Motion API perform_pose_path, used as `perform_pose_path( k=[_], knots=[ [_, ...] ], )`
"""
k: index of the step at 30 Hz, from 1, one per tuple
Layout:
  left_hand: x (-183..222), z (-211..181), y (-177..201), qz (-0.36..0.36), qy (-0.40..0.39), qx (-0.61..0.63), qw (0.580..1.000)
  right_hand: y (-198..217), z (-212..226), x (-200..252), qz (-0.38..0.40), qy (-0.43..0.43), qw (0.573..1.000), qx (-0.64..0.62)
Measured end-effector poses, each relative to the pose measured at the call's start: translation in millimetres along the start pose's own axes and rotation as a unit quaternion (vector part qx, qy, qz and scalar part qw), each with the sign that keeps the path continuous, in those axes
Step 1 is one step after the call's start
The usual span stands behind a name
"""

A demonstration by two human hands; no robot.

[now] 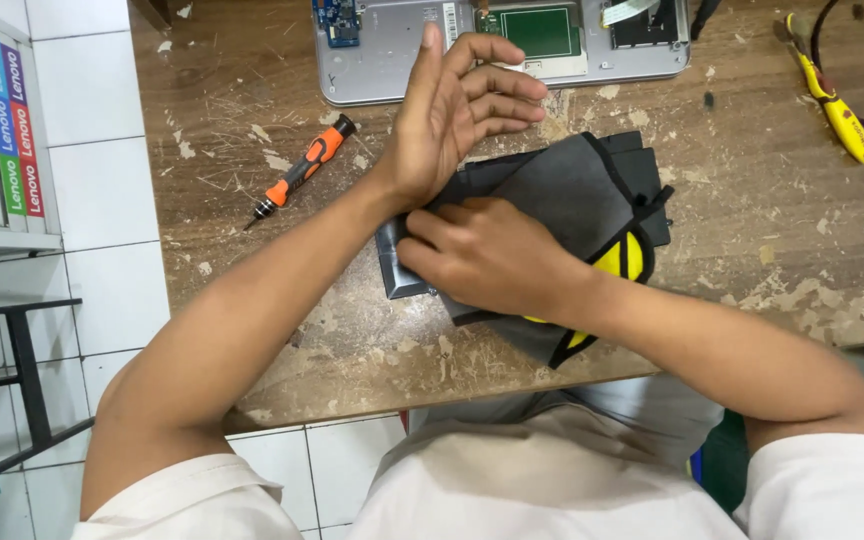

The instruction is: Polishing the surface of a laptop battery using a cleaning cloth on a repair bench.

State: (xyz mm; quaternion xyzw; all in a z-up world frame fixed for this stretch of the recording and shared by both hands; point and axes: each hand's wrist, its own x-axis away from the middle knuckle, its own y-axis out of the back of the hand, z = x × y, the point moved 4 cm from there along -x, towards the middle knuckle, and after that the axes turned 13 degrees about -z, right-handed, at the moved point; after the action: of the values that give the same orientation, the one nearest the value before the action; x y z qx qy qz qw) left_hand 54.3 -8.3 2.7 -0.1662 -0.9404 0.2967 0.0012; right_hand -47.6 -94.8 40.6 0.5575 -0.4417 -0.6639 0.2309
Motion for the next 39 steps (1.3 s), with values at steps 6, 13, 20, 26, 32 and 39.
perform_pose_path(
  k=[6, 13, 20, 26, 32, 39],
  knots=[
    [-3.0, -0.5, 1.7, -0.015, 0.047, 0.006, 0.999, -6.7, 6.7, -4.2, -0.026, 0.007, 0.999, 0.026],
    [-6.0, -1.1, 2.1, -0.013, 0.071, -0.009, 0.997, 13.3, -28.8, 2.5, 0.15, -0.061, 0.987, -0.025],
    [-3.6, -21.6, 2.7, 0.019, 0.19, -0.119, 0.974, 19.5, -77.6, 34.8, 0.273, -0.12, 0.952, -0.07],
    [-4.2, -25.3, 16.5, 0.036, 0.21, -0.132, 0.968, 41.0, -85.2, 24.1, -0.011, -0.181, 0.973, -0.142],
    [-3.1, -34.4, 18.7, 0.069, 0.198, -0.186, 0.96, 22.9, -67.5, 11.1, -0.108, -0.222, 0.959, -0.141],
    [-5.3, -35.7, 12.1, 0.126, 0.156, -0.22, 0.955, -6.9, -48.0, -4.0, -0.039, -0.269, 0.952, -0.138]
  ],
)
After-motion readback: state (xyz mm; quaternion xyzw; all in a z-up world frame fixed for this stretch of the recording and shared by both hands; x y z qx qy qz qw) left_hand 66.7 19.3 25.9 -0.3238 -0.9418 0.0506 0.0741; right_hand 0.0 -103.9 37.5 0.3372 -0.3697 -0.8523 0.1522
